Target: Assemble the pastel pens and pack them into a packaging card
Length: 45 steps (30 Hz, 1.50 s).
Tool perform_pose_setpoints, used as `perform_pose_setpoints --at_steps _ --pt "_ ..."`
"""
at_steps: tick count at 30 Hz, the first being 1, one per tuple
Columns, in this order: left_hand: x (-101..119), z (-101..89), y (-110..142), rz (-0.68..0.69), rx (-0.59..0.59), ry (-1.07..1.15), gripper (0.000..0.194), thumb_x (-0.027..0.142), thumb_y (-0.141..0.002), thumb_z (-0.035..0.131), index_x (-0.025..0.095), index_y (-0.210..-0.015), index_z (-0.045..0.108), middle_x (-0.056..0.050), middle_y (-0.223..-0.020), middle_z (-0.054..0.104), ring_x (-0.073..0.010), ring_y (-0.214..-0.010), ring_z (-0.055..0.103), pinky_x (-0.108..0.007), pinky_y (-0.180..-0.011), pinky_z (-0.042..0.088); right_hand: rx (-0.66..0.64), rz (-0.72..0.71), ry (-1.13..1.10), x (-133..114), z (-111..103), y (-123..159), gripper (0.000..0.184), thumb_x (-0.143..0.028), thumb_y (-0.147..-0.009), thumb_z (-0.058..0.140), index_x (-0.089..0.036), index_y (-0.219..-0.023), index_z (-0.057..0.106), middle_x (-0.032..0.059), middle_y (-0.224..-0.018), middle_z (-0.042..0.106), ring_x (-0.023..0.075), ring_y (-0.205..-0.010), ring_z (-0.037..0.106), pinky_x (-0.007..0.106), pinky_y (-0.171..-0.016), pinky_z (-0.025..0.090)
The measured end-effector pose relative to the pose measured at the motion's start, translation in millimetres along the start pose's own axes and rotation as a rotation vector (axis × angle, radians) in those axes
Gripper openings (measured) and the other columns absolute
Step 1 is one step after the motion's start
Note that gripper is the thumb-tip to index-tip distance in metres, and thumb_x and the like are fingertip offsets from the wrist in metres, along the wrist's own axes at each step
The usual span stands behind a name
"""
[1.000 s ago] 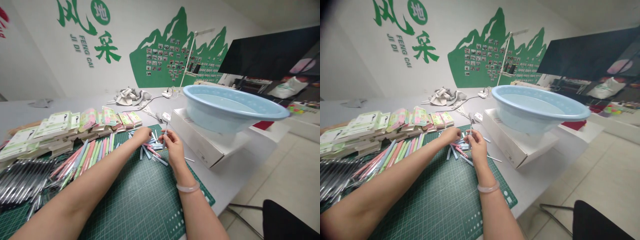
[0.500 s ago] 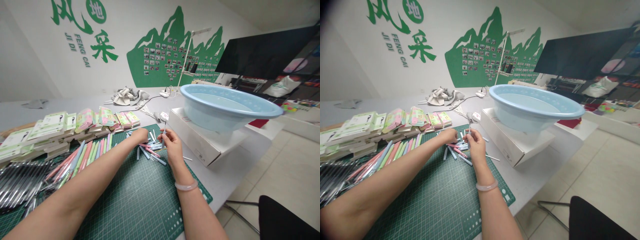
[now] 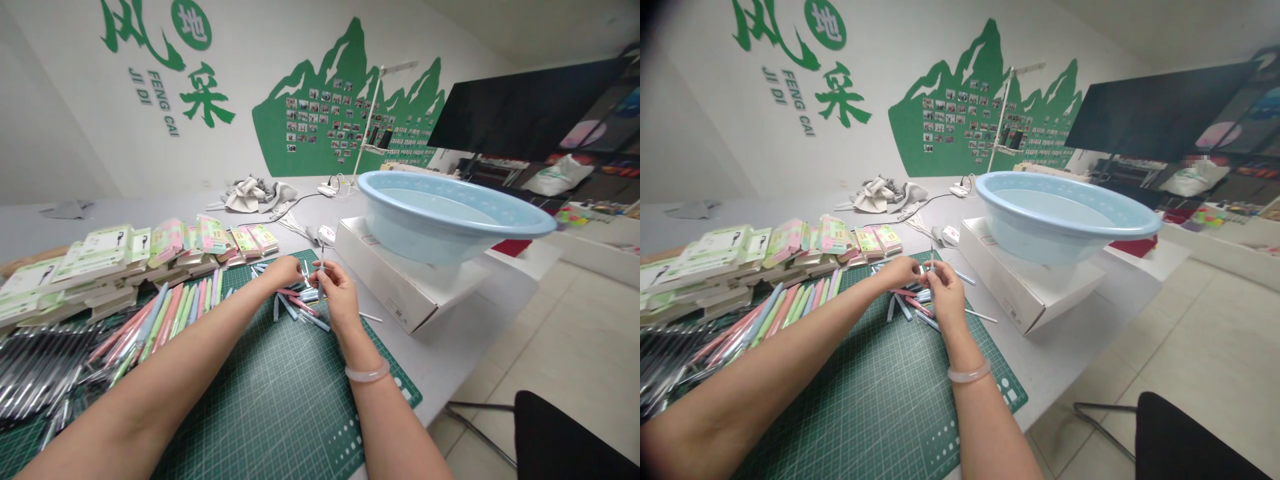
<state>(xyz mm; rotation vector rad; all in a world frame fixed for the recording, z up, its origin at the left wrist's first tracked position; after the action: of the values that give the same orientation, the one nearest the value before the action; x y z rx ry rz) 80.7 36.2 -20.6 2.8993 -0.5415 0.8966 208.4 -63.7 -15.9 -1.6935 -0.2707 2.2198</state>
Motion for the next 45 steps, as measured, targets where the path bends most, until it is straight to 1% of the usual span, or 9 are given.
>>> perform_pose_setpoints --at_steps 3,5,9,13,20,27,34,41,45 --pt "-7 -30.2 8 -0.009 0.065 0.179 0.03 0.043 -0.075 0.055 0.016 -0.08 0.065 -0.007 -0.073 0.067 -0.0195 -0.074 0.063 -0.027 -0.063 0.046 -0.031 0.021 0.002 2 5 2 0.019 -0.023 -0.079 0.056 -0.019 -0.096 0.063 -0.0001 -0.069 0.062 0.014 -0.065 0.056 0.027 -0.065 0.045" --pt "-8 -50.0 18 0.007 0.104 0.433 0.035 0.045 -0.08 0.051 0.014 -0.092 0.062 -0.008 -0.083 0.068 -0.0174 -0.077 0.064 -0.025 -0.063 0.047 -0.07 0.042 -0.006 2 11 6 0.018 -0.022 -0.079 0.056 -0.02 -0.095 0.063 -0.0004 -0.069 0.062 0.0138 -0.065 0.056 0.026 -0.066 0.045" --pt "1 -72.7 43 0.037 0.101 1.089 0.032 0.037 -0.07 0.07 0.015 -0.09 0.06 -0.008 -0.088 0.068 -0.0149 -0.077 0.064 -0.022 -0.061 0.047 -0.141 0.114 -0.048 5 23 14 0.017 -0.024 -0.079 0.057 -0.021 -0.095 0.062 -0.0011 -0.068 0.062 0.0144 -0.066 0.06 0.026 -0.065 0.047" --pt "15 -83.5 58 0.04 0.121 1.236 0.026 0.031 -0.07 0.072 0.014 -0.088 0.061 -0.008 -0.091 0.068 -0.0153 -0.079 0.065 -0.022 -0.062 0.049 -0.17 0.151 -0.027 11 29 18 0.018 -0.026 -0.079 0.058 -0.021 -0.096 0.063 0.0 -0.072 0.063 0.016 -0.071 0.063 0.027 -0.065 0.049" --pt "18 -90.4 64 0.064 0.136 1.207 0.025 0.032 -0.072 0.07 0.013 -0.086 0.062 -0.008 -0.087 0.067 -0.0153 -0.079 0.064 -0.023 -0.063 0.049 -0.18 0.173 -0.052 15 31 19 0.019 -0.029 -0.079 0.059 -0.021 -0.096 0.062 0.0011 -0.075 0.066 0.0171 -0.071 0.064 0.026 -0.063 0.048" --pt "27 -84.0 69 0.138 0.111 1.017 0.026 0.037 -0.075 0.065 0.014 -0.084 0.059 -0.007 -0.088 0.066 -0.0166 -0.081 0.062 -0.026 -0.064 0.051 -0.169 0.157 -0.038 14 31 18 0.018 -0.027 -0.078 0.059 -0.02 -0.094 0.063 -0.0001 -0.07 0.065 0.0153 -0.066 0.062 0.026 -0.061 0.047" --pt "40 -84.7 76 0.241 0.166 0.802 0.024 0.036 -0.076 0.062 0.016 -0.086 0.057 -0.005 -0.082 0.065 -0.0176 -0.079 0.062 -0.025 -0.059 0.052 -0.164 0.159 -0.051 10 32 18 0.017 -0.026 -0.076 0.059 -0.02 -0.092 0.063 -0.0011 -0.066 0.063 0.0149 -0.063 0.061 0.026 -0.061 0.047" --pt "38 -65.7 81 0.251 0.191 0.652 0.022 0.034 -0.074 0.063 0.017 -0.086 0.059 -0.004 -0.082 0.065 -0.0182 -0.076 0.062 -0.027 -0.058 0.053 -0.141 0.182 -0.07 13 31 19 0.023 -0.03 -0.076 0.062 -0.021 -0.096 0.059 -0.0009 -0.069 0.065 0.0145 -0.063 0.061 0.026 -0.061 0.048" --pt "38 -56.7 85 0.234 0.183 0.702 0.022 0.033 -0.074 0.063 0.016 -0.086 0.059 -0.005 -0.082 0.066 -0.0196 -0.079 0.063 -0.028 -0.062 0.052 -0.087 0.16 -0.145 17 31 20 0.024 -0.027 -0.074 0.066 -0.021 -0.091 0.051 -0.0014 -0.068 0.067 0.0131 -0.058 0.06 0.024 -0.057 0.045"
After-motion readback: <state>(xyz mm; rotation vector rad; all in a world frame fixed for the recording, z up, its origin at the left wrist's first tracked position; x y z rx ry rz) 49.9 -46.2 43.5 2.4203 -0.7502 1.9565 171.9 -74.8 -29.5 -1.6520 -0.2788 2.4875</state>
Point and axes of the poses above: each hand's wrist, its own y-axis away from the middle knuckle, its own z-axis out of the palm, x = y × z, the point moved 3 cm from there along -y, towards the middle knuckle
